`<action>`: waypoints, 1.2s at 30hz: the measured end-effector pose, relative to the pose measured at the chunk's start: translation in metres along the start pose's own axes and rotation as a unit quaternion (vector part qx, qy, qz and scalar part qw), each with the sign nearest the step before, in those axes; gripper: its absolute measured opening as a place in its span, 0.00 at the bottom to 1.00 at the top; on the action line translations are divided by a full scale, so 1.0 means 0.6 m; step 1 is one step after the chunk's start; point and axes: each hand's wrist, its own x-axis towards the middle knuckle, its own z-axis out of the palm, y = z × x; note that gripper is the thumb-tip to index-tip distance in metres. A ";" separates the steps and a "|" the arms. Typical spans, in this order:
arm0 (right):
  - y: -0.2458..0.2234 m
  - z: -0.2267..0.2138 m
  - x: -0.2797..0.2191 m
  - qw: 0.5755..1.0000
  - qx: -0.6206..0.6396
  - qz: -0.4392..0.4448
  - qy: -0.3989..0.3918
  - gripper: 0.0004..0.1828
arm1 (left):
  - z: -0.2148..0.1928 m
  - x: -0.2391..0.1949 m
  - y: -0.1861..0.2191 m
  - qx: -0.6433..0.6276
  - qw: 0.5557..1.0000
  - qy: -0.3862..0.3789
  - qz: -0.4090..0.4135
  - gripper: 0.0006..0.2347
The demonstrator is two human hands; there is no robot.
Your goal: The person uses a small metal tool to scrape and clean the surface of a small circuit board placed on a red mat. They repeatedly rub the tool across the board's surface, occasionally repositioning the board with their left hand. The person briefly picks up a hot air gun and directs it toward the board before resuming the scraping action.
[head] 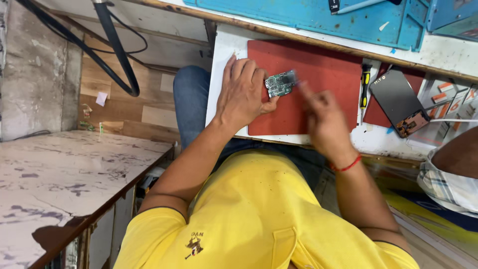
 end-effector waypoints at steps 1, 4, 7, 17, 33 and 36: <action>-0.009 0.007 -0.003 1.000 -0.007 -0.018 -0.017 0.30 | -0.002 -0.001 -0.001 -0.001 1.000 -0.002 0.000 0.22; -0.022 0.018 0.012 0.999 -0.048 -0.013 0.009 0.29 | -0.012 0.002 -0.006 0.016 1.000 0.003 -0.013 0.23; -0.028 0.020 0.022 0.998 -0.034 -0.051 -0.028 0.30 | -0.026 -0.003 -0.016 0.025 0.999 -0.014 -0.017 0.24; -0.042 0.021 0.028 0.995 -0.042 -0.076 -0.053 0.32 | -0.010 -0.023 -0.031 0.002 1.000 0.015 0.003 0.25; -0.056 0.021 0.015 0.997 -0.043 -0.038 -0.050 0.31 | -0.038 -0.027 -0.047 -0.039 0.999 0.007 0.027 0.22; -0.059 0.021 0.018 0.999 -0.036 -0.016 -0.037 0.30 | -0.036 -0.028 -0.044 -0.033 0.999 0.014 0.024 0.22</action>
